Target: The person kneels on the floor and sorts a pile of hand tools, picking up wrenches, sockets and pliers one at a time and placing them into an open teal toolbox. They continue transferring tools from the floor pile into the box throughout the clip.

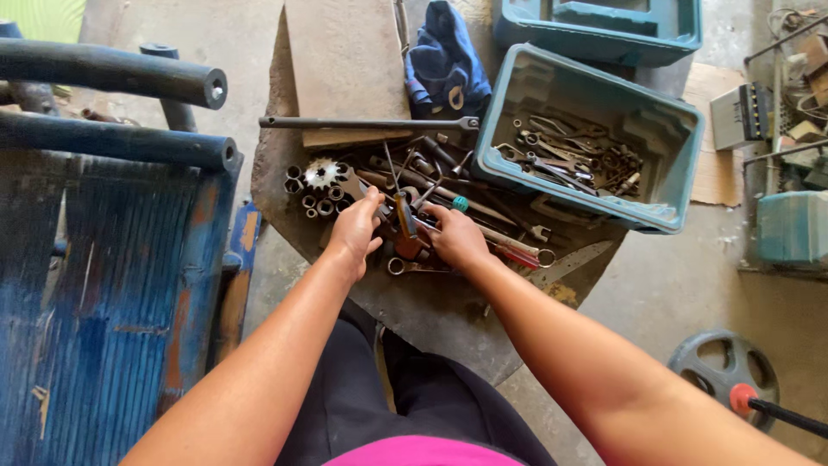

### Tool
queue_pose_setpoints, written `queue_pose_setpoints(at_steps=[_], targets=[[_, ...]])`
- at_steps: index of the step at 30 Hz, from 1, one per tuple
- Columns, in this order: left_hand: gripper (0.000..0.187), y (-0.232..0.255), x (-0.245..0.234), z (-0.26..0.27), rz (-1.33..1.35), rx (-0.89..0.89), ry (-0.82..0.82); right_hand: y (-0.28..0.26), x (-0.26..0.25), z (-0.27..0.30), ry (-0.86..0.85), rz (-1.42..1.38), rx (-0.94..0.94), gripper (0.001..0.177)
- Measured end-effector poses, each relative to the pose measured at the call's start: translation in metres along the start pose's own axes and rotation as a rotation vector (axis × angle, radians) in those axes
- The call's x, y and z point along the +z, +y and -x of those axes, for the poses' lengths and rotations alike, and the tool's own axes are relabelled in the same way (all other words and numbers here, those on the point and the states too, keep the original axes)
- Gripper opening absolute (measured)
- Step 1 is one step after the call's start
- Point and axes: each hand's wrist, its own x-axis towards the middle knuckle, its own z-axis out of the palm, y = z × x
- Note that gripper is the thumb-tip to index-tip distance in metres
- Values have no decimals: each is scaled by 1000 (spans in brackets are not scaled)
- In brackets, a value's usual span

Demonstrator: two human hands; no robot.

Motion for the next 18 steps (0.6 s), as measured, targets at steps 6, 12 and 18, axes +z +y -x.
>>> queue_pose_setpoints(at_steps=[6,12,18], targets=[[63,-9,-7,6,12,-21,17,-10,12,-14,-94,39,135,51],[67,-8,-4,5,43,-25,-9,49,10,13,126,-52,164,31],[71,1,10,3,84,-43,-45,82,-14,56,65,137,96,34]])
